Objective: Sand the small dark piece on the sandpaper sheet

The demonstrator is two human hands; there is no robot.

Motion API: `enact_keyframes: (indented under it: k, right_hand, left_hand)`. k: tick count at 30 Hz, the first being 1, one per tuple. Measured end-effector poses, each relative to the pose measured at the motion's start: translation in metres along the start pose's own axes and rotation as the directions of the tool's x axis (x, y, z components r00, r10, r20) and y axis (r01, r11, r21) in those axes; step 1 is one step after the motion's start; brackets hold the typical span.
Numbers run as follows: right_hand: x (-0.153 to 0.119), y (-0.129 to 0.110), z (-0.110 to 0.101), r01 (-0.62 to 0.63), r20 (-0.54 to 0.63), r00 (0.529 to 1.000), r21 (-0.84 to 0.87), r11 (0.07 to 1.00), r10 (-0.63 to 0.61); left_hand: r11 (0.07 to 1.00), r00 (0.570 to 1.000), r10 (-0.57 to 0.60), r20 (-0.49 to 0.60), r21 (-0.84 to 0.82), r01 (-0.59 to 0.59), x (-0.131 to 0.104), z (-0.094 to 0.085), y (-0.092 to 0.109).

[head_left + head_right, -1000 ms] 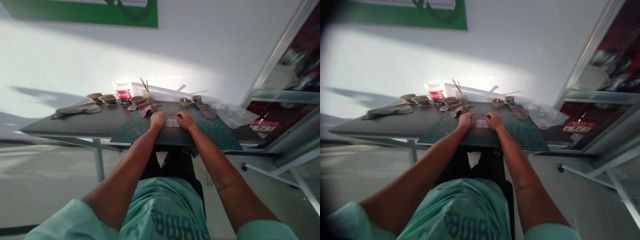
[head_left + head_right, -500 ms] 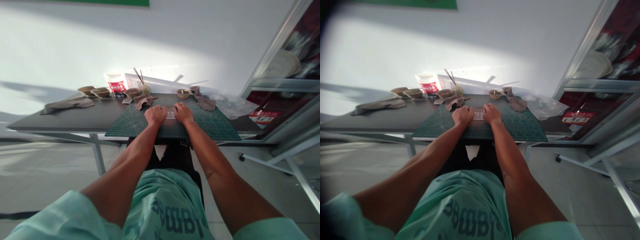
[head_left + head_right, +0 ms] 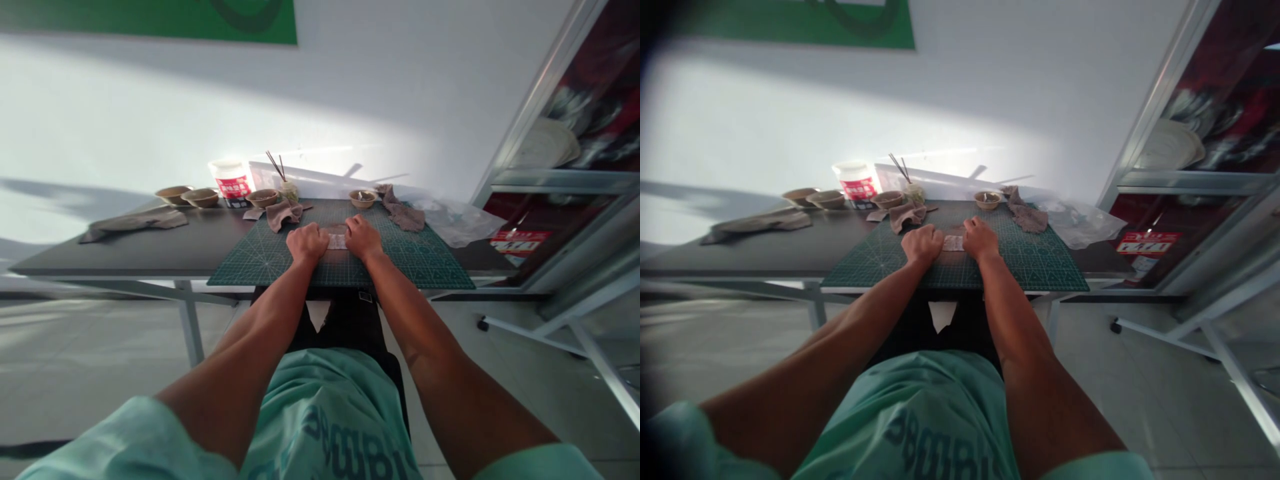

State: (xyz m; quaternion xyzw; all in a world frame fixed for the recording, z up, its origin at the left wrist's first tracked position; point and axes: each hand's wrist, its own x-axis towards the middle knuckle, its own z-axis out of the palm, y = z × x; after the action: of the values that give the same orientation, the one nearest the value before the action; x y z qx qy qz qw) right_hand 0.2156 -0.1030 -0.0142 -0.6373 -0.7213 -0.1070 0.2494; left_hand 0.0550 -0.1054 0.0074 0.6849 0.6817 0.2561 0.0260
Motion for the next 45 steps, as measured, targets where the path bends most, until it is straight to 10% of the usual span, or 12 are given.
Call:
enact_keyframes:
  k: [15, 23, 33, 45]
  right_hand:
    - [0.002, 0.005, 0.001, 0.165, 0.043, 0.983, 0.188, 0.968, -0.176]
    - [-0.005, 0.006, 0.002, 0.236, 0.11, 0.955, 0.28, 0.931, -0.275]
    - [0.001, 0.002, -0.005, 0.322, 0.165, 0.912, 0.28, 0.905, -0.375]
    - [0.028, 0.004, -0.026, 0.382, 0.422, 0.765, 0.312, 0.87, -0.487]
  left_hand:
    - [0.989, 0.977, 0.13, 0.167, -0.096, -0.115, 0.025, 0.005, 0.0]
    - [0.88, 0.827, 0.464, 0.316, -0.269, -0.392, 0.058, 0.014, -0.036]
    - [0.589, 0.486, 0.805, 0.34, -0.365, -0.721, 0.082, -0.001, -0.06]
    - [0.594, 0.453, 0.797, 0.4, -0.384, -0.707, 0.084, -0.002, -0.062]
